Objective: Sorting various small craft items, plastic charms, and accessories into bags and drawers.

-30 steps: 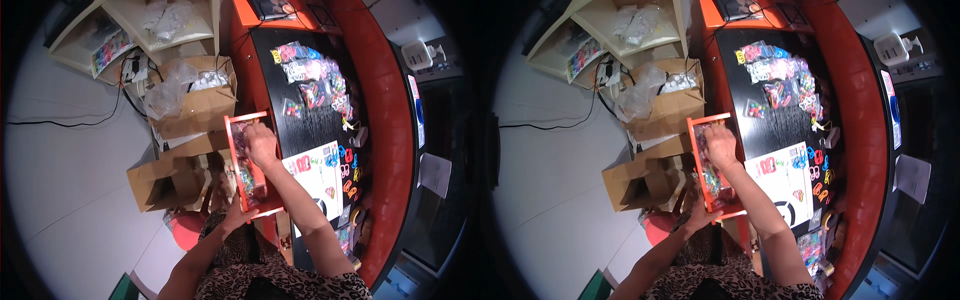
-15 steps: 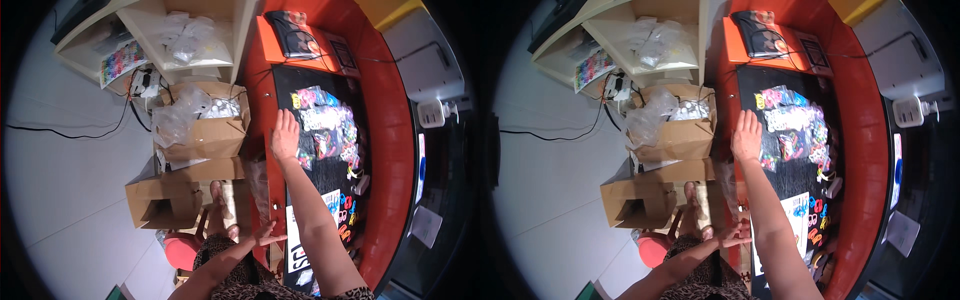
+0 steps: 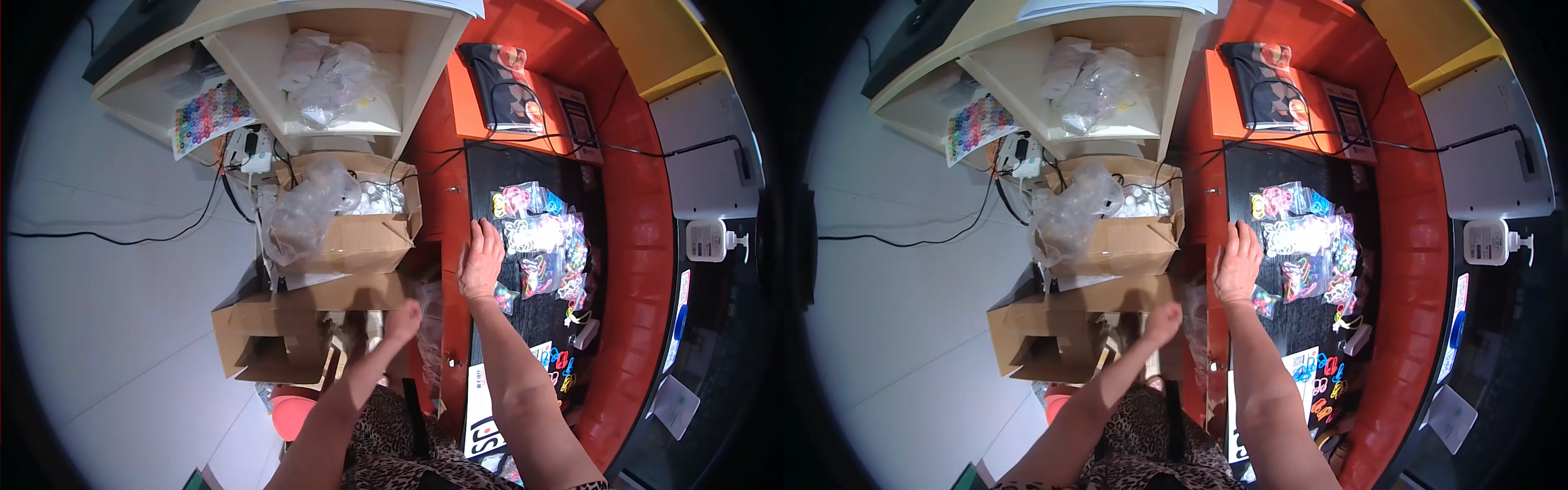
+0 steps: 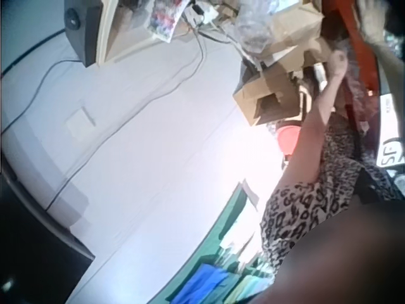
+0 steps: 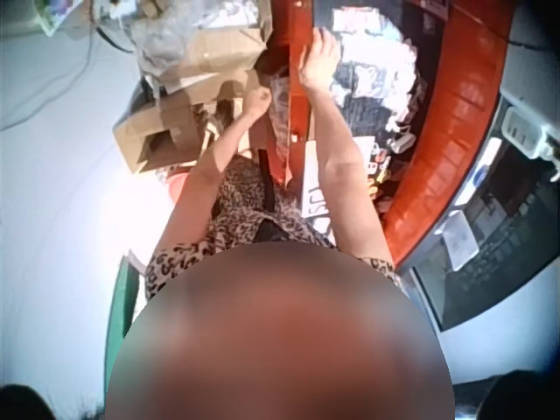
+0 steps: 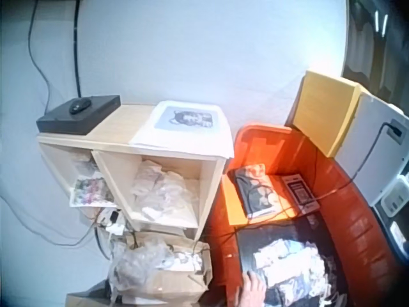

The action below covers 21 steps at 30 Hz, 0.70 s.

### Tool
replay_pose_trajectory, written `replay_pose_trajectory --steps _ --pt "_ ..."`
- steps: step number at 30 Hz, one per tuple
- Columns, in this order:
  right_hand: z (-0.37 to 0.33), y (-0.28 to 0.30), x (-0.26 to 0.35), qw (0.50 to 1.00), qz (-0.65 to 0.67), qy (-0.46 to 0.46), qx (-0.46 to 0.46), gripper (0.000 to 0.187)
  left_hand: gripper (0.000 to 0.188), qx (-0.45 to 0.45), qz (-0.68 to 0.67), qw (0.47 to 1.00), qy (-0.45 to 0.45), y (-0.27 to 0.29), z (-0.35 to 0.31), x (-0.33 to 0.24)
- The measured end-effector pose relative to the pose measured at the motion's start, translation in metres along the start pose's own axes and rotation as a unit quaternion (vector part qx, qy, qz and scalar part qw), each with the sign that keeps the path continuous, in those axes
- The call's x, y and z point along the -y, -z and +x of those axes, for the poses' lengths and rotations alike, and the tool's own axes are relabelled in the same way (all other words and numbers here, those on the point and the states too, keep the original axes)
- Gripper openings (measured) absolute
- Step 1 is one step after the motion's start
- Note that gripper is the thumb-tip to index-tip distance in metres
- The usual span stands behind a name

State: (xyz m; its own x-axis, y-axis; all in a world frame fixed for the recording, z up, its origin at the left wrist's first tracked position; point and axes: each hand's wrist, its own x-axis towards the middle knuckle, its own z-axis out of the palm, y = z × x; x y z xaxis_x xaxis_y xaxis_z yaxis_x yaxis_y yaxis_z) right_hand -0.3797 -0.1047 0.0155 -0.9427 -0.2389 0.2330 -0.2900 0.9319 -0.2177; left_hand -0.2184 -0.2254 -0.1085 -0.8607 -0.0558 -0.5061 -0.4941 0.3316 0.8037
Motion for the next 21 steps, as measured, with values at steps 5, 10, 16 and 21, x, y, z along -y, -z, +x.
replay_pose_trajectory --steps 5,10,16,21 --pt "0.005 -0.001 0.007 1.0 0.006 0.006 0.003 0.053 0.035 -0.141 -0.119 0.972 -0.149 0.052 0.131 -0.102" --pt "0.013 -0.003 0.028 1.0 0.018 0.016 0.004 0.057 0.029 -0.218 0.099 0.935 -0.262 0.078 0.206 -0.154" --pt "0.01 -0.001 0.021 1.0 -0.004 0.012 0.015 0.057 0.018 -0.03 0.26 0.943 -0.207 0.086 0.222 -0.173" --pt "0.009 -0.001 0.018 0.999 -0.021 0.011 0.024 0.059 0.024 -0.011 0.167 0.972 -0.163 0.091 0.227 -0.151"
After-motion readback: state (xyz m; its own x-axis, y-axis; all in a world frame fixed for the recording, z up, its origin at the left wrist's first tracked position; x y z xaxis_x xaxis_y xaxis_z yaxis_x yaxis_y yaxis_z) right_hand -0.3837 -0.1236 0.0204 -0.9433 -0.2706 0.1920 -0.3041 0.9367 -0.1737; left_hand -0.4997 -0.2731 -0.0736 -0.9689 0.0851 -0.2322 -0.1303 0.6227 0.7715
